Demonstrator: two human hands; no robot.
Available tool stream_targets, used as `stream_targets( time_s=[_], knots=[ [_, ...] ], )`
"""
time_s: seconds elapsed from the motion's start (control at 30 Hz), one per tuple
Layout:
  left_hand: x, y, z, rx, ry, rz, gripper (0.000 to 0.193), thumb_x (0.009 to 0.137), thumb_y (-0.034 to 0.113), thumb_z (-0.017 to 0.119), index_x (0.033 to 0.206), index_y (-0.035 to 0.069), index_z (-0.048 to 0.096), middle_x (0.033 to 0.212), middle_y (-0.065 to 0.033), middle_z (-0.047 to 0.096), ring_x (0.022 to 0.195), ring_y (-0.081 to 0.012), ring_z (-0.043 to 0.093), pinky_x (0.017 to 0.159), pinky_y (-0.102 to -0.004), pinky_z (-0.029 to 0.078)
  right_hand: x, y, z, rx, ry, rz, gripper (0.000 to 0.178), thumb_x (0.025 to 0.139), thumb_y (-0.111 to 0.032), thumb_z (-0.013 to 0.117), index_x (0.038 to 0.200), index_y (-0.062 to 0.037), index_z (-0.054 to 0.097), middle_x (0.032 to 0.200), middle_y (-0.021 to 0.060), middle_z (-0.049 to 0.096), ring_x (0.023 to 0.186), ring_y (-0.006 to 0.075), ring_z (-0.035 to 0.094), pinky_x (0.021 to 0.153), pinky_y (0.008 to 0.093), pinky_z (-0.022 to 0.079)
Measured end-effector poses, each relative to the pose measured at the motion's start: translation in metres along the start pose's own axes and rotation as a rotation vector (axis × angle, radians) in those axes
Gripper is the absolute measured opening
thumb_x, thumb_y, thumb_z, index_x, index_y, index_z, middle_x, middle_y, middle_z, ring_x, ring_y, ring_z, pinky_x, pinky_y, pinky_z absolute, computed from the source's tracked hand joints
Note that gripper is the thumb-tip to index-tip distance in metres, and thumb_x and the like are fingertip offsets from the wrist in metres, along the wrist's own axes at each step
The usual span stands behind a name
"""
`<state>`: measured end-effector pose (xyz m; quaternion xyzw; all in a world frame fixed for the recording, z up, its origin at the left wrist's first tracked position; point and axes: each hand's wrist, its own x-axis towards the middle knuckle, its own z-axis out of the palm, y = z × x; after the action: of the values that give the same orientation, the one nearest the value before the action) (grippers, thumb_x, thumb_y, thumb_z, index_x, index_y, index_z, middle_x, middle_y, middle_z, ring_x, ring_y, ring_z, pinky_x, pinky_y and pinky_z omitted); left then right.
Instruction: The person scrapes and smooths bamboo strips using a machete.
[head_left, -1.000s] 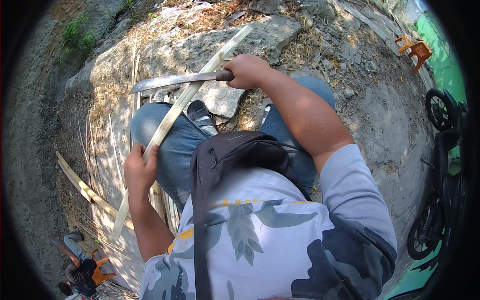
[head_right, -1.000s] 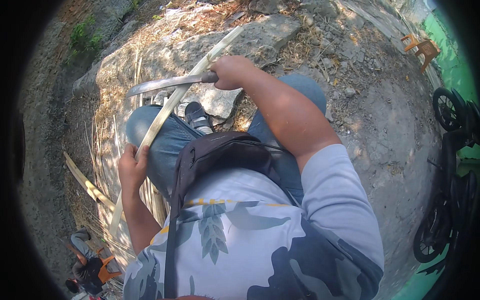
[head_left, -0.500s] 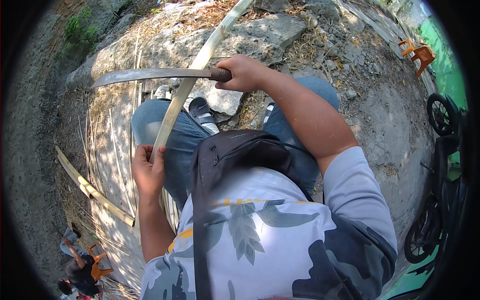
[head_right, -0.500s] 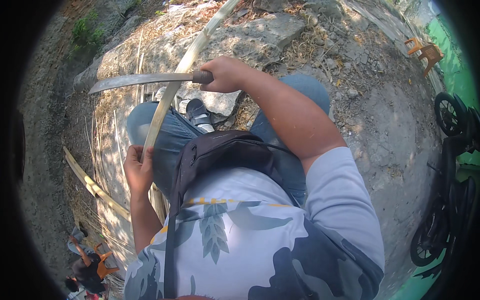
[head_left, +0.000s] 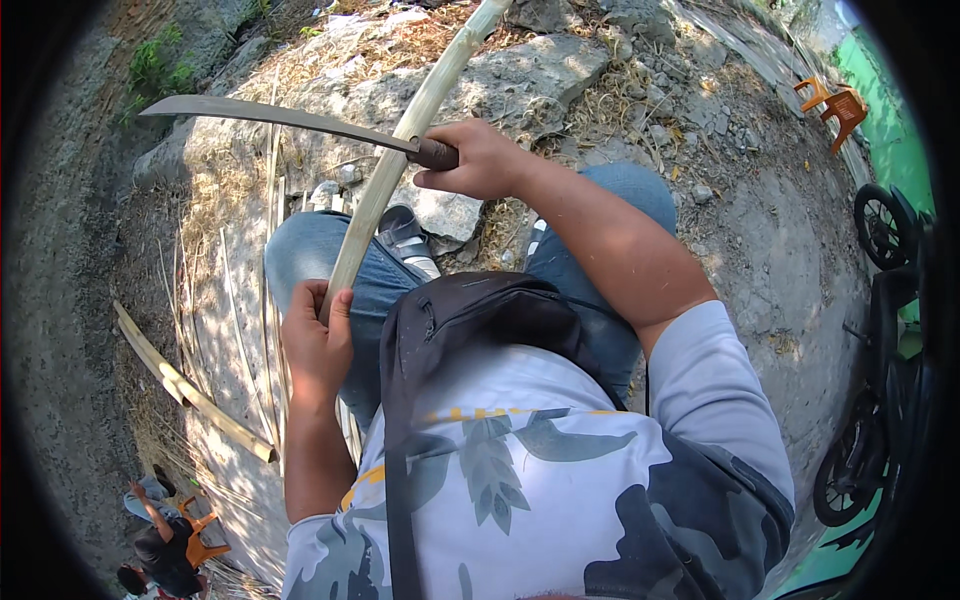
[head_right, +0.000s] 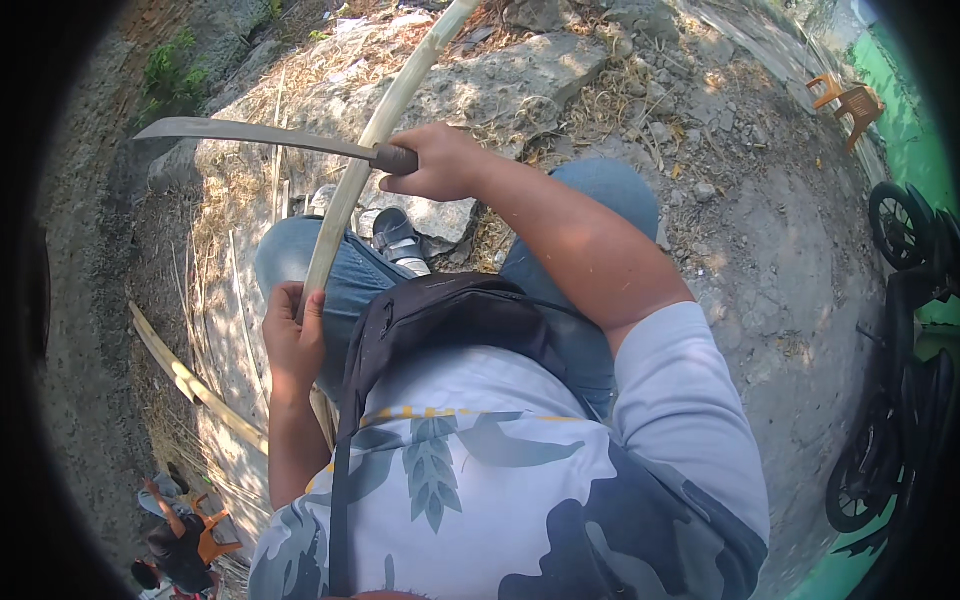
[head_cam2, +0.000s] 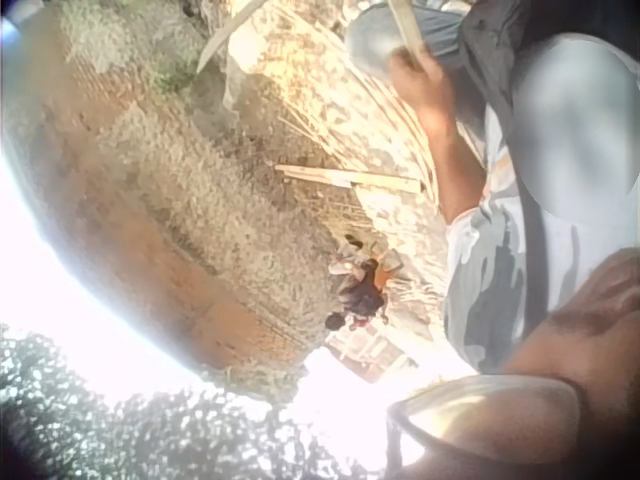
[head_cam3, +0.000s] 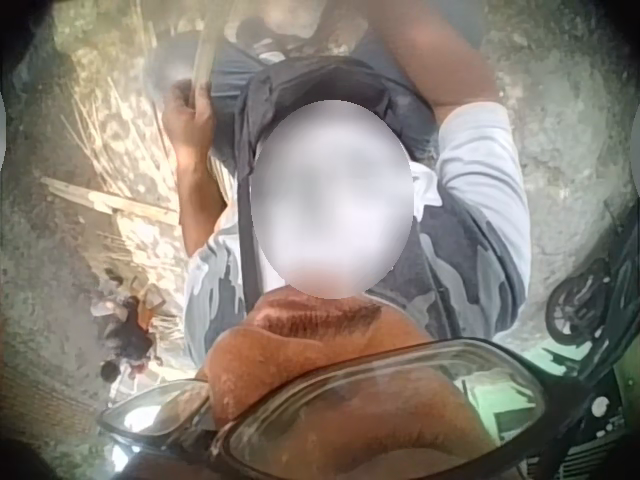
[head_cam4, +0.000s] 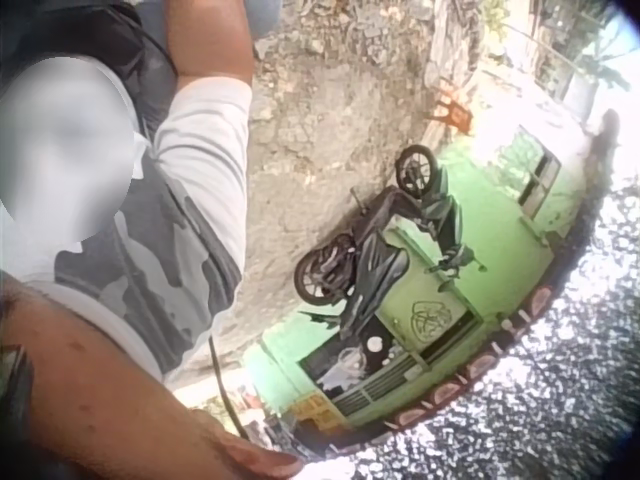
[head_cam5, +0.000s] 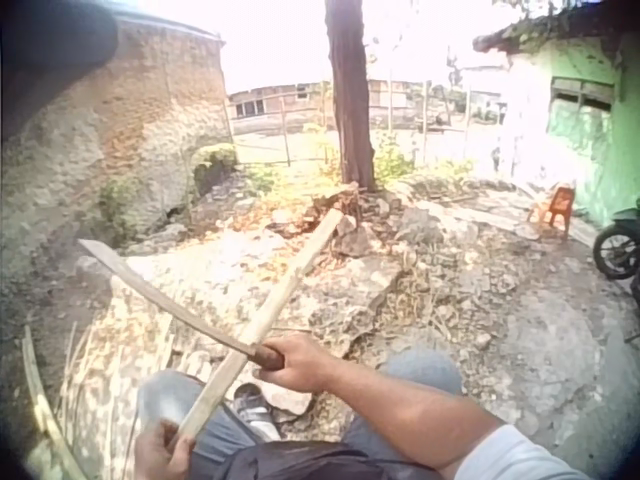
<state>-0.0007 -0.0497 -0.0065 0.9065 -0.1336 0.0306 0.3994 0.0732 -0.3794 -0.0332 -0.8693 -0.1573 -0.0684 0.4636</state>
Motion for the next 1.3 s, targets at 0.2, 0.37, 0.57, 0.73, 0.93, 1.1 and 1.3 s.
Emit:
stream_targets(
  time_s=[0.2, 0.37, 0.57, 0.73, 0.93, 1.1, 1.3],
  knots=[
    [0.010, 0.017, 0.001, 0.025, -0.047, -0.045, 0.023, 0.098, 0.020, 0.074, 0.104, 0.000, 0.064, 0.083, -0.0148, 0.071, 0.071, -0.0225, 0.067, 0.067, -0.0344, 0.052, -0.001, -0.009, -0.001, 0.329, -0.023, 0.023, 0.027, 0.088, -0.020, 0.084, 0.106, -0.0042, 0.072, 0.095, 0.0018, 0.071, 0.088, 0.0105, 0.065, 0.080, 0.0307, 0.054],
    [0.012, 0.034, 0.003, 0.112, -0.101, 0.018, 0.020, 0.096, 0.016, 0.074, 0.106, 0.000, 0.065, 0.088, -0.0191, 0.071, 0.074, -0.0343, 0.070, 0.068, -0.0396, 0.054, 0.000, -0.019, -0.003, 0.585, 0.043, 0.154, 0.024, 0.090, -0.021, 0.083, 0.104, -0.0059, 0.072, 0.086, 0.0002, 0.070, 0.070, 0.0057, 0.061, 0.062, 0.0257, 0.050],
    [0.023, 0.072, -0.026, -0.076, -0.146, 0.287, 0.047, 0.097, 0.036, 0.074, 0.130, 0.005, 0.060, 0.126, -0.0110, 0.060, 0.108, -0.0214, 0.062, 0.086, -0.0374, 0.048, 0.001, -0.007, -0.004, 0.751, 0.209, 0.214, 0.020, 0.090, -0.014, 0.079, 0.105, -0.0028, 0.071, 0.077, 0.0002, 0.066, 0.058, 0.0068, 0.060, 0.051, 0.0245, 0.046],
    [0.000, 0.169, -0.073, -0.958, -0.455, 0.619, 0.098, 0.093, 0.087, 0.035, 0.144, 0.005, 0.052, 0.144, -0.0240, 0.047, 0.124, -0.0342, 0.058, 0.100, -0.0476, 0.054, -0.002, 0.001, -0.010, 0.720, 0.306, 0.288, 0.022, 0.090, -0.015, 0.078, 0.103, 0.0001, 0.071, 0.081, 0.0031, 0.066, 0.061, 0.0095, 0.061, 0.055, 0.0277, 0.050],
    [0.001, 0.180, -0.059, -1.460, -0.790, 0.922, 0.089, 0.093, 0.083, 0.041, 0.151, 0.017, 0.055, 0.159, -0.0361, 0.024, 0.144, -0.0555, 0.034, 0.111, -0.0688, 0.038, 0.002, 0.007, 0.000, 0.672, 0.284, 0.291, 0.020, 0.089, -0.015, 0.078, 0.103, -0.0013, 0.071, 0.079, 0.0024, 0.067, 0.060, 0.0098, 0.061, 0.055, 0.0276, 0.051],
    [-0.050, 0.246, 0.002, -2.090, -0.055, 0.866, 0.084, 0.098, 0.079, 0.035, 0.152, 0.019, 0.055, 0.157, -0.0429, 0.026, 0.141, -0.0615, 0.037, 0.117, -0.0690, 0.034, 0.002, 0.012, 0.003, 0.693, 0.283, 0.290, 0.025, 0.088, -0.016, 0.080, 0.105, -0.0005, 0.071, 0.079, 0.0018, 0.066, 0.060, 0.0089, 0.061, 0.053, 0.0263, 0.049],
    [0.001, 0.196, -0.038, -1.696, -0.807, 0.970, 0.079, 0.099, 0.077, 0.040, 0.135, 0.012, 0.065, 0.153, -0.0446, 0.029, 0.141, -0.0615, 0.037, 0.119, -0.0686, 0.032, 0.002, 0.008, -0.001, 0.694, 0.251, 0.281, 0.025, 0.088, -0.016, 0.080, 0.105, -0.0005, 0.071, 0.077, 0.0014, 0.064, 0.060, 0.0089, 0.060, 0.054, 0.0269, 0.048]
  ],
)
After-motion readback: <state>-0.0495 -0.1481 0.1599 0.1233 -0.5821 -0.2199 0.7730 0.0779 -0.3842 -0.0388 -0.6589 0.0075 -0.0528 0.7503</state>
